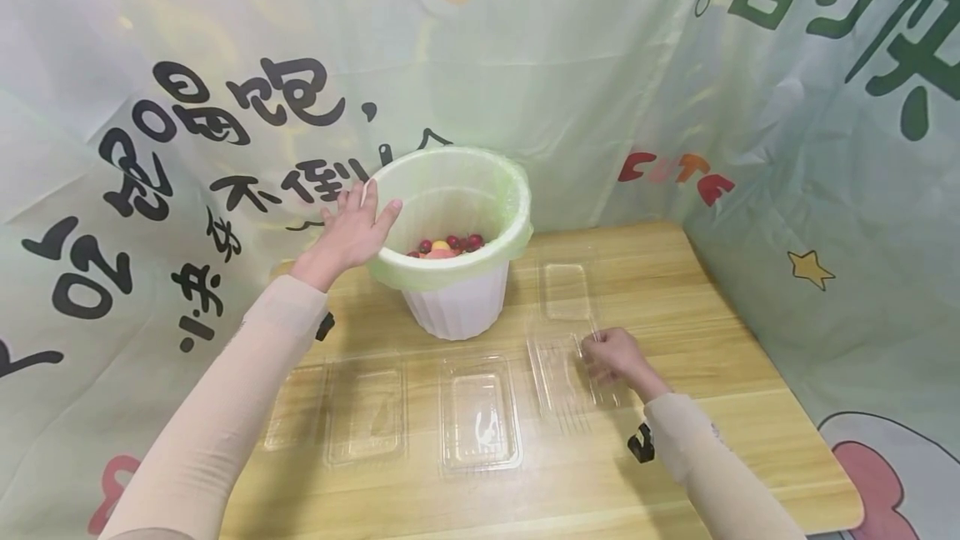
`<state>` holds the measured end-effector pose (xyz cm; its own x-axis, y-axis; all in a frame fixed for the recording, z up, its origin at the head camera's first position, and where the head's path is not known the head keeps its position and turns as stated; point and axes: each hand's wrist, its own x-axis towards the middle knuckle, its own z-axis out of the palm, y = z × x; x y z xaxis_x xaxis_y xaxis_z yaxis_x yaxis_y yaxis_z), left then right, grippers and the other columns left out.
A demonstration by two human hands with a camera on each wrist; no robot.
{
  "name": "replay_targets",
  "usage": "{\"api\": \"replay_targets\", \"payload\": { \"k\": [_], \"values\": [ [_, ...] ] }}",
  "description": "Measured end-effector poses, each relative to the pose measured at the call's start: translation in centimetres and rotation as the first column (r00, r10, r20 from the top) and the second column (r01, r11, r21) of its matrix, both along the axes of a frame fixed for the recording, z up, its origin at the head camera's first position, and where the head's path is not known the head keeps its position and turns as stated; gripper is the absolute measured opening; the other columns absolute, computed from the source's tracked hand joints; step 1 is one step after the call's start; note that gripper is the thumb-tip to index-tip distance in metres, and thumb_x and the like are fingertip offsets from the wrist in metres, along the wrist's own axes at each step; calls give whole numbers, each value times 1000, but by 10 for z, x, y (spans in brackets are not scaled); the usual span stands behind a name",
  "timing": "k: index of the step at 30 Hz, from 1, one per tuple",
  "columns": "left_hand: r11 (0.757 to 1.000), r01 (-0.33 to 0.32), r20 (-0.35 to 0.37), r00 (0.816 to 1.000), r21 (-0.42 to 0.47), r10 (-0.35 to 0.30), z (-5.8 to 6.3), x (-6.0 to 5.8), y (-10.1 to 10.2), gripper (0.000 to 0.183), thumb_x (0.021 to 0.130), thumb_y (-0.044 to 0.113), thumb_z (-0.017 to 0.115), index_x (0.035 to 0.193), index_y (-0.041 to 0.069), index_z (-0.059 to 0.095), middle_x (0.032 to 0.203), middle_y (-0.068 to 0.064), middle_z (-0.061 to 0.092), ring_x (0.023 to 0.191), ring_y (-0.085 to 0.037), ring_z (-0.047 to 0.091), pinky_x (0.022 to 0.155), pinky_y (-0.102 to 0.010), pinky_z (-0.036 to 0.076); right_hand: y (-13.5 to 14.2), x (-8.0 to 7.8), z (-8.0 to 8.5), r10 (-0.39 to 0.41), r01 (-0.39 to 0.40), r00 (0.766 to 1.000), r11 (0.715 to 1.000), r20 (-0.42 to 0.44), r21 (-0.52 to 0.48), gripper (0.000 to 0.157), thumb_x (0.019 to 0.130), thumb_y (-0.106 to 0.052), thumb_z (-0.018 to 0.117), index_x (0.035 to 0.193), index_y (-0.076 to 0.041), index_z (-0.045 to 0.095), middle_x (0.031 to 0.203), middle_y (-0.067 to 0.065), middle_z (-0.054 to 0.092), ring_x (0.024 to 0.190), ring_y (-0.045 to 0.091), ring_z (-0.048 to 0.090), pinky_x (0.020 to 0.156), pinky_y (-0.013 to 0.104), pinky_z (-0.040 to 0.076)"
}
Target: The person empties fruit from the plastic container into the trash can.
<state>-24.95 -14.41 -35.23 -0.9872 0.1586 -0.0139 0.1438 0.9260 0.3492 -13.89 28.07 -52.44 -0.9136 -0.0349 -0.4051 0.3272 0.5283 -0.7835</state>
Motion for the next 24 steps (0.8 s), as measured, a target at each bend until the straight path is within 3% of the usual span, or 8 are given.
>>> {"api": "replay_targets", "payload": {
  "k": [14, 20, 24],
  "values": [
    [1000, -1, -7, 1000, 10, 1, -1, -1, 0, 94, 104, 72, 9, 169, 5, 0, 176, -26, -1, 161, -53, -2, 124, -77, 0, 2, 7, -15, -32, 32, 999, 999, 38, 17, 33, 103, -21, 59, 97, 9, 68, 91, 21, 74, 68, 23, 74, 65, 42, 66],
    [1000, 0, 0, 1000, 7, 0, -1, 0, 0, 95, 104, 73, 8, 169, 5, -1, 176, -27, -2, 161, -53, -3, 124, -77, -3, 4, 8, -17, -32, 31, 998, 999, 45, 19, 27, 101, -19, 60, 86, 2, 66, 75, 9, 68, 63, 18, 66, 64, 39, 65],
    [1000, -1, -3, 1000, 11, 1, 0, 1, 0, 95, 104, 73, 9, 169, 4, 0, 176, -27, -2, 161, -53, -3, 124, -77, -4, 4, 9, -19, -28, 29, 998, 1000, 53, -7, 24, 100, -15, 59, 88, 4, 66, 72, 9, 69, 63, 19, 66, 64, 39, 64]
  ]
}}
